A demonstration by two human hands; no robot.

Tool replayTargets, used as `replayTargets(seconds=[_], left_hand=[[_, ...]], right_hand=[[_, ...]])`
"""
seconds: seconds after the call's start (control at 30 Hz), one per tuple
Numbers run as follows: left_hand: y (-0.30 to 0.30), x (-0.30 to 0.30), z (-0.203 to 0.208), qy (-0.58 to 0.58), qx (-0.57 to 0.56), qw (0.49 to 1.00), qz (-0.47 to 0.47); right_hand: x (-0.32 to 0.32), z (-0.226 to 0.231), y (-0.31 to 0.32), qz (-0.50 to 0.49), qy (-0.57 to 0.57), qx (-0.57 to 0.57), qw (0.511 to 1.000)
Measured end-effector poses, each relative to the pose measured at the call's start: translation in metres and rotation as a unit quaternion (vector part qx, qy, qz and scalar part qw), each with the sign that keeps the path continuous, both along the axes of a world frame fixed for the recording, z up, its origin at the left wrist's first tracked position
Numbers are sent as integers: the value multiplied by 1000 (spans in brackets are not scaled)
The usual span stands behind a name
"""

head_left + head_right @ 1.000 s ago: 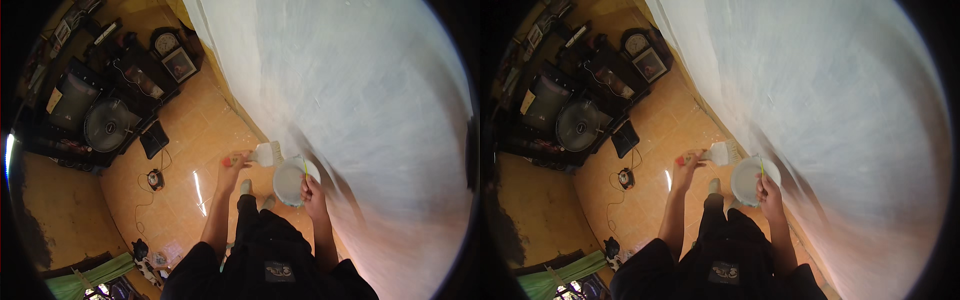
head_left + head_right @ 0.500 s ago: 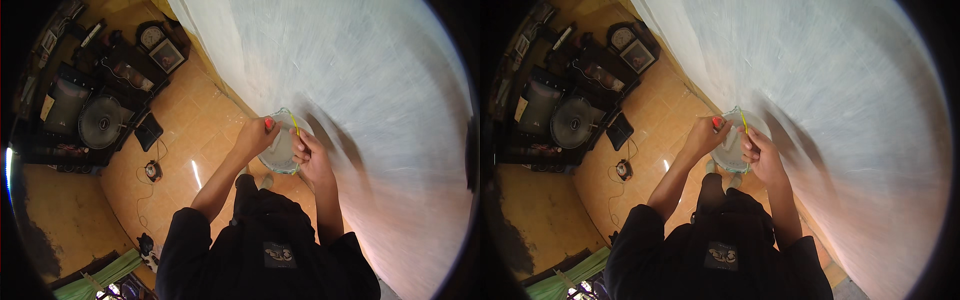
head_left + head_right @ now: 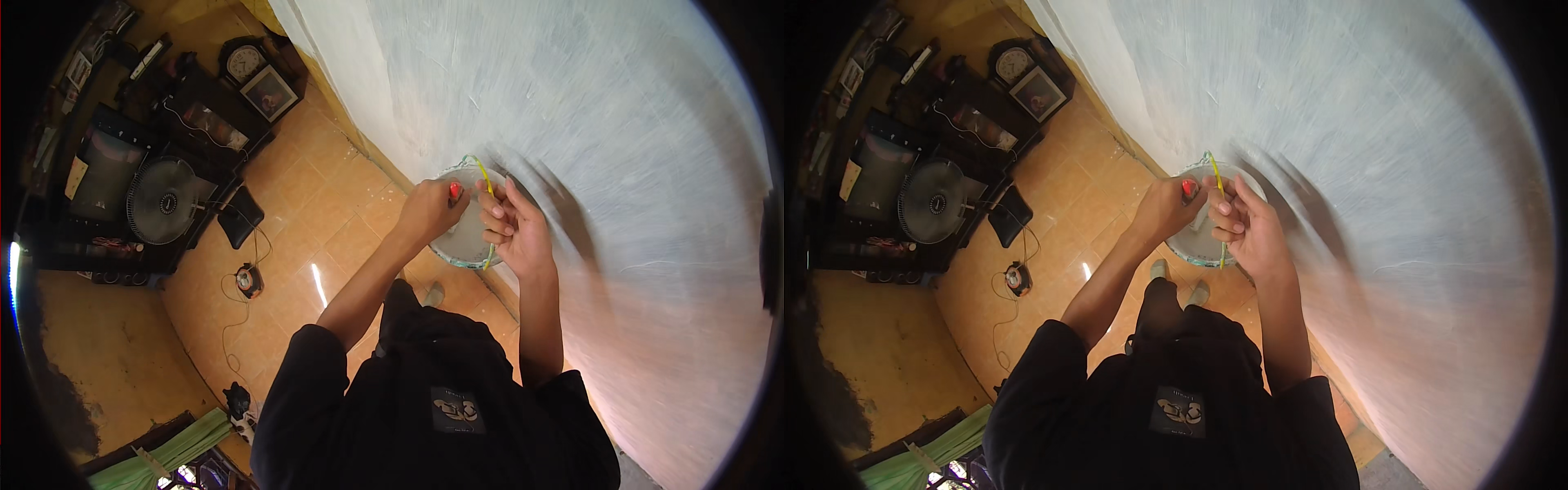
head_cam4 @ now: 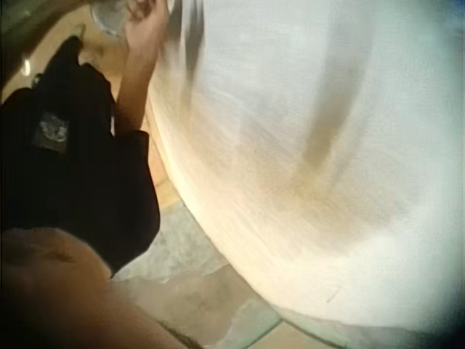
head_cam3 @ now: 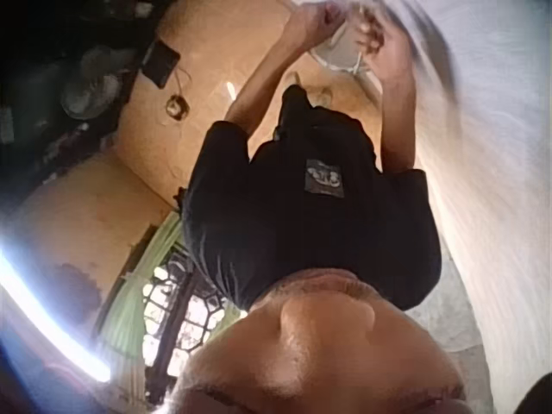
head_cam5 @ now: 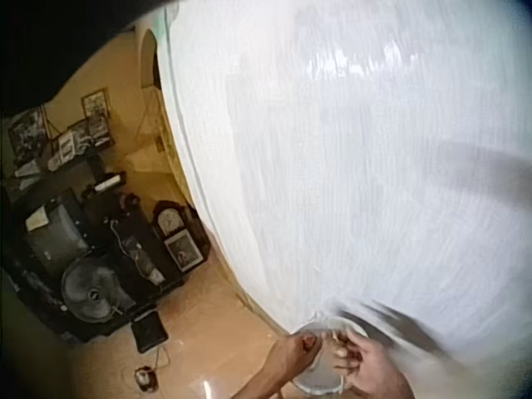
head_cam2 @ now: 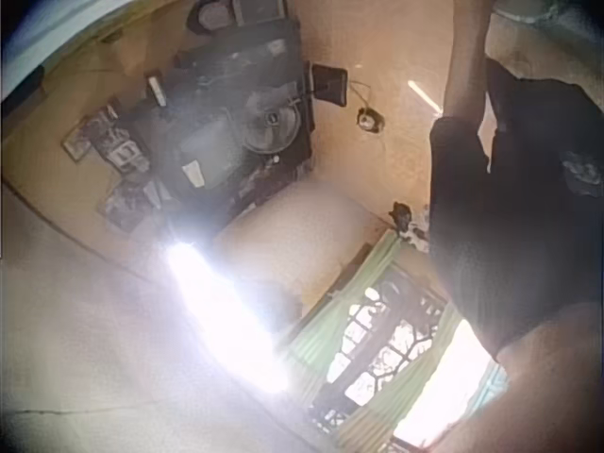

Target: The person paints an interior wall with white paint using a paint brush.

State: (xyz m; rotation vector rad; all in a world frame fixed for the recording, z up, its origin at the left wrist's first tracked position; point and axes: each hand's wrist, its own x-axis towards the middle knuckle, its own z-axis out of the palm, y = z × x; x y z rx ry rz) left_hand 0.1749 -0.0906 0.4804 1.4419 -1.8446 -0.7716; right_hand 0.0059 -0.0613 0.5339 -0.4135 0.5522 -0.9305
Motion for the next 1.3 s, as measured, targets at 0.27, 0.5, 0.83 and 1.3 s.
replayTargets(seconds=[0.27,0.5,0.83,1.3], left_hand=[[0,-1,-1,-25,0,1000,7],[-2,1,-1,-31,-4,999,18],[-1,0,-1,-57,-17,998,30],[15,43,14,408,129,892,145]], right_hand=[[1,1,-1,3,-2,-8,1000],[0,-1,-5,13,-3,1,1000],[-1,-2,-8,25,-24,8,999],[-9,-3,-6,-7,-30,18,999]])
